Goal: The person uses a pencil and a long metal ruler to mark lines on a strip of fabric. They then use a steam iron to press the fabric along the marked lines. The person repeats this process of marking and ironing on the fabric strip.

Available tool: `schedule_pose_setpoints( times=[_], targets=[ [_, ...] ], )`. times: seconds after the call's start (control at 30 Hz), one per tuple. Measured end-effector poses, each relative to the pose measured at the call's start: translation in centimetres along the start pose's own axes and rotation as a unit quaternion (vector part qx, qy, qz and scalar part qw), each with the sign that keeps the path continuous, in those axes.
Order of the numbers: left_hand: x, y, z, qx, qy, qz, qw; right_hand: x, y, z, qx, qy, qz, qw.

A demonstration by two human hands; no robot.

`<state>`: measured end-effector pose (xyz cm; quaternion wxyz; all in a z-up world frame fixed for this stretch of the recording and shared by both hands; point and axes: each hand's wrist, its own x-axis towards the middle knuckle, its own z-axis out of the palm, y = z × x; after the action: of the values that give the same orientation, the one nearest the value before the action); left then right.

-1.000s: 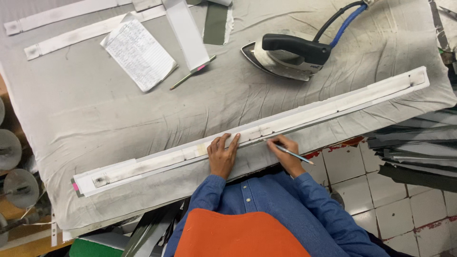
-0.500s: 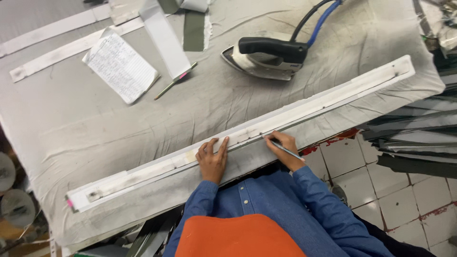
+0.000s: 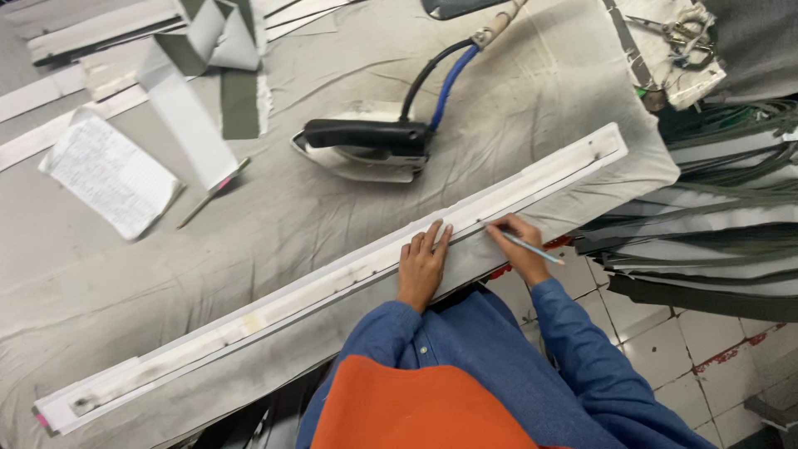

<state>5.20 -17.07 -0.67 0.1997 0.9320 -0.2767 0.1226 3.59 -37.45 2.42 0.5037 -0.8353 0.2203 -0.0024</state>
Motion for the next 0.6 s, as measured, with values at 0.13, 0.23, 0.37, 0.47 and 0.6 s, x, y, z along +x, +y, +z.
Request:
schedule_pose_setpoints(
  times=[0.13, 0.23, 0.37, 0.47, 0.6],
  targets=[
    [0.8, 1.0, 1.7, -0.001, -0.007, -0.035, 0.999, 1.2, 1.5, -0.4, -0.03, -0.048, -0.047, 0.997],
    [1.1, 1.2, 2.0, -0.002, -0.029, -0.041, 0.999, 2.0, 1.6, -1.4, -0.075, -0.059, -0.084, 0.992],
    [0.7, 0.9, 2.3, -0.014, -0.06, -0.045, 0.997, 1.7, 0.6, -4.3, -0.019, 0.025, -0.008, 0.999],
    [2.5, 1.6, 1.0, 0.002, -0.077, -0.049, 0.996, 3.0, 3.1, -8.4, -0.036, 0.111, 0.003, 0.993],
    [4.4, 3.7, 2.2, 0.023, -0.076, -0.031, 0.996, 6.4, 6.5, -13.4, -0.005, 0.184, 0.015, 0.983]
  ],
)
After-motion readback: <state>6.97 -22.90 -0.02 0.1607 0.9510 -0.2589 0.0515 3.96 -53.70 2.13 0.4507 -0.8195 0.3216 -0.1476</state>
